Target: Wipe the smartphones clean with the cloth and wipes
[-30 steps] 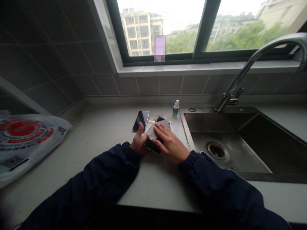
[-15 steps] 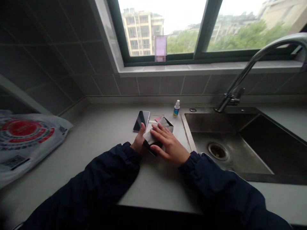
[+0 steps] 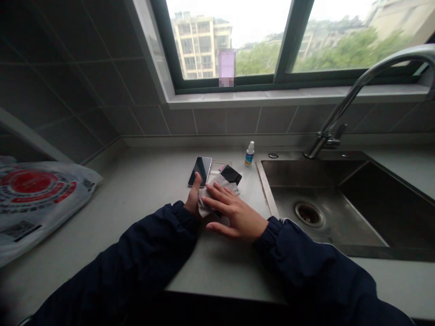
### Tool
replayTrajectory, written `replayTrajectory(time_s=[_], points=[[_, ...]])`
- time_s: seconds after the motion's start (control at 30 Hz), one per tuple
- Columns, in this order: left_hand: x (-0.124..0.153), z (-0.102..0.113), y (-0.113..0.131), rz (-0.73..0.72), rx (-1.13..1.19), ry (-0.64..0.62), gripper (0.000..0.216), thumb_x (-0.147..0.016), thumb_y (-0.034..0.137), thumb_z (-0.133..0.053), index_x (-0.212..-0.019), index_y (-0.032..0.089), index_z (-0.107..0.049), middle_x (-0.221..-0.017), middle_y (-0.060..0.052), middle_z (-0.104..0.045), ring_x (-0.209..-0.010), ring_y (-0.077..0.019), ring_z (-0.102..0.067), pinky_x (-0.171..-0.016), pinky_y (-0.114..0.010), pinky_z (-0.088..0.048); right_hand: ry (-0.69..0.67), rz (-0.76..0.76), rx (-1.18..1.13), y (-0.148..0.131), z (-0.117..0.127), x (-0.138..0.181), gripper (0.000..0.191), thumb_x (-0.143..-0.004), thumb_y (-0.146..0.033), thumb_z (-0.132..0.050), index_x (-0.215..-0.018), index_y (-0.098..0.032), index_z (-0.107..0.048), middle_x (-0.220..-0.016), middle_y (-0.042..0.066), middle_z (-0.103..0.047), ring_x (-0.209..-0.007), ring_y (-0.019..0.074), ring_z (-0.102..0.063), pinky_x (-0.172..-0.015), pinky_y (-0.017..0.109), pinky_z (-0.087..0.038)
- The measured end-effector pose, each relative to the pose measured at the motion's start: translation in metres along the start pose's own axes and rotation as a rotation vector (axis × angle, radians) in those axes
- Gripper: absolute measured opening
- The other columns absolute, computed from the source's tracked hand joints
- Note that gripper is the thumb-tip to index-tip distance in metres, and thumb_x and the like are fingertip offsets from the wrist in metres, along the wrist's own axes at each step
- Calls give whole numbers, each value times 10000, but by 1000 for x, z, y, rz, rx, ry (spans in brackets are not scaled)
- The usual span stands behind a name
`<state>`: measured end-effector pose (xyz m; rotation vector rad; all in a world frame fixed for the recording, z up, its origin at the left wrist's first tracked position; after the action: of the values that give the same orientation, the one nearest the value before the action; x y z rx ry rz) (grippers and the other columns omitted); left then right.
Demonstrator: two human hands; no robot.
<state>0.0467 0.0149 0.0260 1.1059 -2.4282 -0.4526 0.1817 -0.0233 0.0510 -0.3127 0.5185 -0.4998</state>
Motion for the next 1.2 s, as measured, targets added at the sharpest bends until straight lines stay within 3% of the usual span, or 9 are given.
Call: replayTrajectory(time_s=[0.13,0.3,0.5,0.7,0.93,1.2], points=[[0,0,2,-5,76,-1,960,-901,821,-187,-1129,38,-694,-904,-218,-717,-883,-312,-727,-908,-453,-550,-46,18,-9,-3,1,-1,731,-962,-454,-626,-1594,-238,-328,-1681,112,-249,-1571,304,-149,-1255,576,-235],[-2,4,7,-50,101,-28,957,-900,815,-199,-1275,61,-655,-974,-218,-725,-887,-306,-734,-898,-453,-559,-20,58,-17,-6,2,-1,666,-968,-405,-625,-1568,-249,-383,-1658,97,-315,-1564,289,-193,-1250,574,-255],[-3,10,9,-162,-1,66,970,-905,810,-266,-1396,25,-554,-1063,-241,-722,-993,-336,-722,-956,-473,-540,102,78,-18,-5,6,-1,508,-983,-302,-601,-1482,-259,-518,-1538,89,-520,-1509,268,-353,-1212,570,-352],[1,3,12,-227,-8,82,894,-962,732,-236,-1387,14,-557,-1112,-245,-718,-1044,-332,-713,-998,-467,-517,220,89,-15,-2,10,0,455,-977,-270,-611,-1431,-248,-580,-1468,99,-595,-1456,270,-449,-1185,548,-411],[2,-1,16,-239,42,64,819,-993,670,-238,-1387,30,-564,-1125,-222,-728,-1079,-329,-702,-991,-467,-511,351,-24,16,2,16,3,359,-993,-250,-574,-1341,-268,-662,-1500,79,-562,-1457,292,-445,-1195,586,-389],[4,-5,14,-216,37,102,709,-1022,563,-302,-1394,16,-556,-1143,-202,-731,-1073,-297,-706,-1002,-403,-498,264,43,21,-2,17,3,432,-945,-317,-648,-1374,-272,-640,-1594,77,-440,-1518,323,-328,-1211,603,-336]])
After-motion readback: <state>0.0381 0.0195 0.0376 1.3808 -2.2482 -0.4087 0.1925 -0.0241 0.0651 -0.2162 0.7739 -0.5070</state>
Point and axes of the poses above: each hand's wrist, its own x-axis away from the middle knuckle, its own z-axis out of the back of the hand, y = z × x, the point moved 3 cm from there along -x, towards the middle knuckle
